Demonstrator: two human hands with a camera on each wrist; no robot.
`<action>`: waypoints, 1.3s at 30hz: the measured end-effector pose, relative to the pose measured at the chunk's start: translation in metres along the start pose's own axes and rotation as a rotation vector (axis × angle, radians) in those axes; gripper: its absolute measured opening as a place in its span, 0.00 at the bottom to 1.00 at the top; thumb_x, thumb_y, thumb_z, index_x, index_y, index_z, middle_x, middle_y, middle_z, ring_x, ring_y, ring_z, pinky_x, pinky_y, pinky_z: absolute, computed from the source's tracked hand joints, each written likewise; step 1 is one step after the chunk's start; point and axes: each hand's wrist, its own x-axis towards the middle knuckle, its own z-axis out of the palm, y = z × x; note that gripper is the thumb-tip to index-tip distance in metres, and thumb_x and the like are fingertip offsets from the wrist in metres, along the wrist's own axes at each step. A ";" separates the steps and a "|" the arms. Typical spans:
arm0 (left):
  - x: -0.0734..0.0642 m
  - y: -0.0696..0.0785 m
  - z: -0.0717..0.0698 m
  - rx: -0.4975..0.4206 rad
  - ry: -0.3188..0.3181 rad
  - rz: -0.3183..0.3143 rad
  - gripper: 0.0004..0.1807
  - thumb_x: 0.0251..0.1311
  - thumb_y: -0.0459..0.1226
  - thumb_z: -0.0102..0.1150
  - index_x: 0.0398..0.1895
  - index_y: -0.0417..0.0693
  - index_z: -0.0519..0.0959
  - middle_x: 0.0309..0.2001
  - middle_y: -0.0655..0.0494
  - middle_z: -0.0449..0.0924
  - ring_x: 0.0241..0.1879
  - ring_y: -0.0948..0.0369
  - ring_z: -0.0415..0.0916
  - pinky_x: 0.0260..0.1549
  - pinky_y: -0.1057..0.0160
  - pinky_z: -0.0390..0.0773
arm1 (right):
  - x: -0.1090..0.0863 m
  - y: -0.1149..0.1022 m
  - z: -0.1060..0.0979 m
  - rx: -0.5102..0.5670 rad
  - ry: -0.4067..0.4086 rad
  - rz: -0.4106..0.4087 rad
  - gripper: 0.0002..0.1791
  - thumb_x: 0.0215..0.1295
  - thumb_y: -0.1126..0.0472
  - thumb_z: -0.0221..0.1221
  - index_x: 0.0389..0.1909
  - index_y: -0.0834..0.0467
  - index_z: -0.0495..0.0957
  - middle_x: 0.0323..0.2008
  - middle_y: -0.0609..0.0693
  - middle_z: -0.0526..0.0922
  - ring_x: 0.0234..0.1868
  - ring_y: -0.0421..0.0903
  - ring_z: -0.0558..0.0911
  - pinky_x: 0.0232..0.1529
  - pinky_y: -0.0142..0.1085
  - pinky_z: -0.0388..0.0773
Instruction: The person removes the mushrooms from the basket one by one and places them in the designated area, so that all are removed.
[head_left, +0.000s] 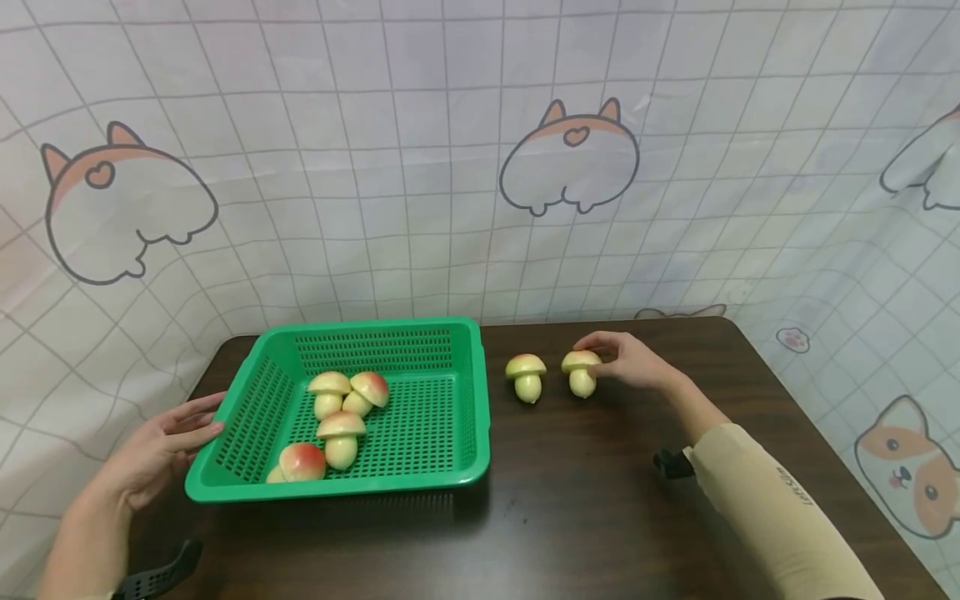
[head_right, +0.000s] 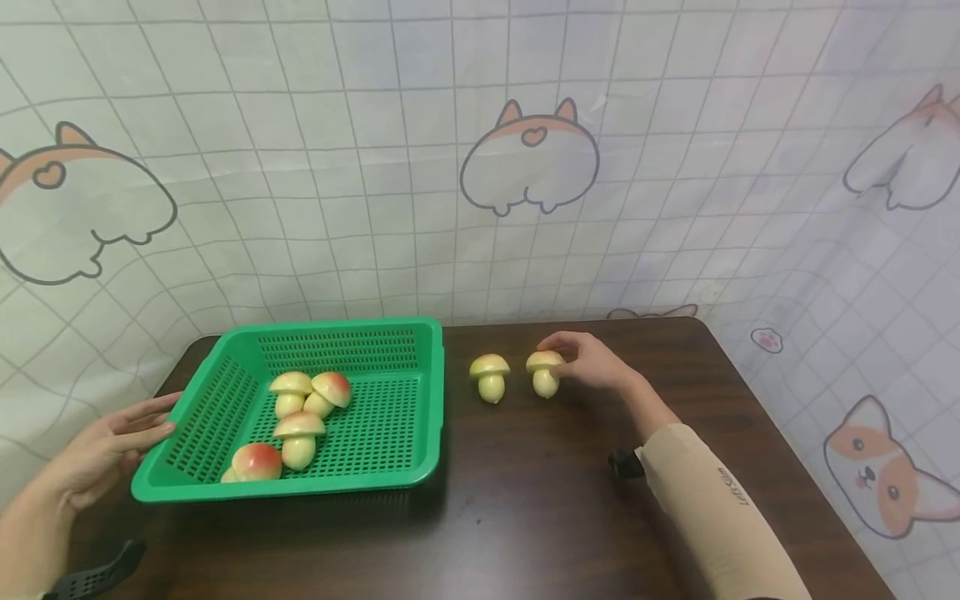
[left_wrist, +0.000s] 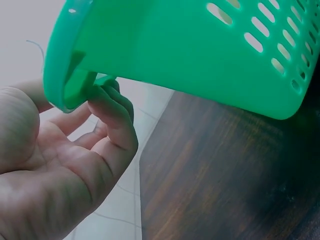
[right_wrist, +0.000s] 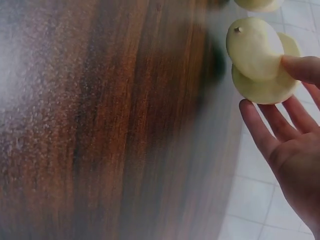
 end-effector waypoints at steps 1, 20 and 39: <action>0.000 0.000 0.000 0.003 0.001 -0.002 0.25 0.76 0.25 0.50 0.58 0.69 0.79 0.50 0.58 0.81 0.43 0.59 0.85 0.39 0.59 0.87 | 0.001 0.001 0.001 0.000 -0.003 0.003 0.21 0.67 0.70 0.67 0.60 0.62 0.79 0.60 0.60 0.79 0.61 0.60 0.78 0.56 0.50 0.76; 0.002 -0.003 -0.003 -0.061 -0.033 0.010 0.23 0.78 0.26 0.46 0.59 0.65 0.79 0.50 0.56 0.82 0.43 0.57 0.86 0.39 0.58 0.87 | 0.002 0.005 0.004 0.034 -0.004 -0.019 0.23 0.66 0.69 0.68 0.62 0.61 0.79 0.61 0.58 0.79 0.65 0.59 0.75 0.63 0.59 0.71; 0.002 -0.006 -0.003 -0.088 -0.040 0.028 0.23 0.79 0.26 0.45 0.59 0.64 0.80 0.50 0.55 0.82 0.44 0.57 0.86 0.40 0.58 0.87 | -0.005 -0.013 -0.011 -0.059 0.023 -0.007 0.25 0.68 0.68 0.66 0.65 0.59 0.76 0.64 0.62 0.76 0.66 0.61 0.73 0.63 0.62 0.70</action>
